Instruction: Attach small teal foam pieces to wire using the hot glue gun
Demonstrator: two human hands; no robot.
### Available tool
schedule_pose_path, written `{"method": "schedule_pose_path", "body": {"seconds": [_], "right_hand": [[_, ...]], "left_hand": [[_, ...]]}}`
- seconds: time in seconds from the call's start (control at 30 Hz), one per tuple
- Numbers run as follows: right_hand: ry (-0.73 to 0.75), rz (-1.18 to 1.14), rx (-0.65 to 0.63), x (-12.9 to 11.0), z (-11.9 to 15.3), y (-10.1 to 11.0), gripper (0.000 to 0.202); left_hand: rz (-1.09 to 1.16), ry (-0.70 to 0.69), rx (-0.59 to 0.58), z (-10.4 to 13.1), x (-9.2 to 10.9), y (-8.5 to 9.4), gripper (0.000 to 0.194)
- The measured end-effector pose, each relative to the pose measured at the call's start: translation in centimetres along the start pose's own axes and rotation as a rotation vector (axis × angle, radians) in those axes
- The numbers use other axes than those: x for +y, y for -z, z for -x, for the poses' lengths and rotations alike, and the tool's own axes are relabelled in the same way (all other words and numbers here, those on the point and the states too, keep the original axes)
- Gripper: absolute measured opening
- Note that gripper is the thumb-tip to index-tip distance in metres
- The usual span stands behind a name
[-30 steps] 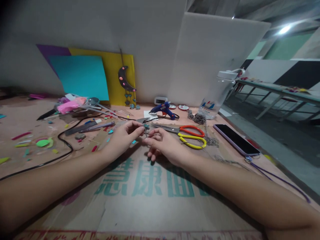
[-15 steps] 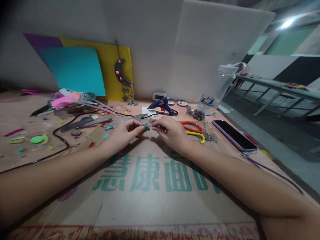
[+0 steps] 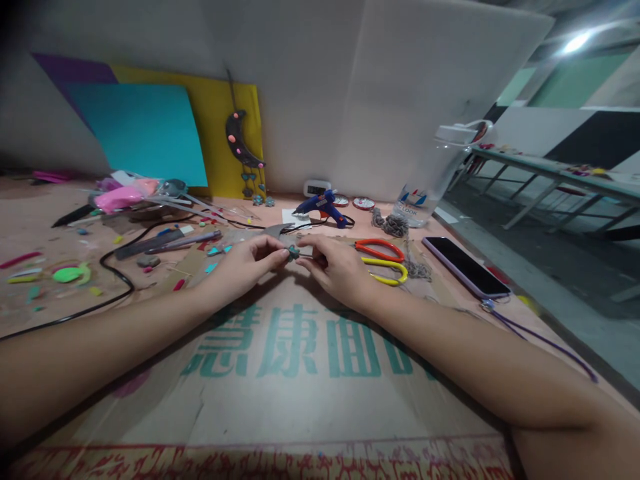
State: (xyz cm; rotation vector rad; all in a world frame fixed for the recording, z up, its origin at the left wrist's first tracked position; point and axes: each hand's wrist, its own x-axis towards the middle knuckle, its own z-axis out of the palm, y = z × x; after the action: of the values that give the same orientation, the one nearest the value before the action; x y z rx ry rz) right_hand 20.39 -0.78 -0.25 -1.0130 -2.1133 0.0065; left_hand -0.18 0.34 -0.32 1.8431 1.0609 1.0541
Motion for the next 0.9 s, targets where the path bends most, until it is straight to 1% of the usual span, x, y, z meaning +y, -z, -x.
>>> {"method": "schedule_pose_path", "body": {"seconds": [0.1,0.23,0.33,0.4,0.5,0.6,0.7,0.8,0.87,0.9], "right_hand": [[0.000,0.009,0.021,0.0,-0.1,0.1,0.020],[-0.035,0.006,0.012,0.3,-0.2,0.2,0.023],[-0.043,-0.038,0.014,0.0,-0.3,0.3,0.026],[-0.133,-0.157,-0.013,-0.6,-0.4,0.4,0.033],[-0.347,-0.495,-0.094,-1.7,-0.6,0.3,0.042],[-0.507,-0.788,-0.139,-2.2,-0.7,-0.1,0.049],[-0.624,-0.998,-0.173,-2.1,-0.7,-0.5,0.048],[-0.661,-1.155,-0.211,-1.9,-0.6,-0.7,0.041],[-0.630,-1.144,-0.204,-1.8,-0.6,-0.8,0.042],[-0.603,-1.097,-0.193,-1.8,-0.6,-0.8,0.040]], "left_hand": [[-0.015,0.012,0.001,0.1,0.1,0.0,0.024],[-0.021,0.023,0.015,0.1,0.2,0.0,0.023],[-0.011,0.021,0.028,0.0,0.0,-0.1,0.022],[0.001,0.014,0.059,0.0,-0.1,-0.1,0.021],[0.019,0.007,0.105,0.0,-0.2,0.0,0.021],[0.018,-0.006,0.130,0.2,0.0,0.0,0.021],[-0.005,-0.041,0.158,0.4,0.3,-0.1,0.020],[-0.036,-0.071,0.157,0.5,0.4,-0.2,0.019],[-0.051,-0.075,0.156,0.5,0.5,-0.2,0.019],[-0.056,-0.071,0.160,0.5,0.5,-0.2,0.019]]}}
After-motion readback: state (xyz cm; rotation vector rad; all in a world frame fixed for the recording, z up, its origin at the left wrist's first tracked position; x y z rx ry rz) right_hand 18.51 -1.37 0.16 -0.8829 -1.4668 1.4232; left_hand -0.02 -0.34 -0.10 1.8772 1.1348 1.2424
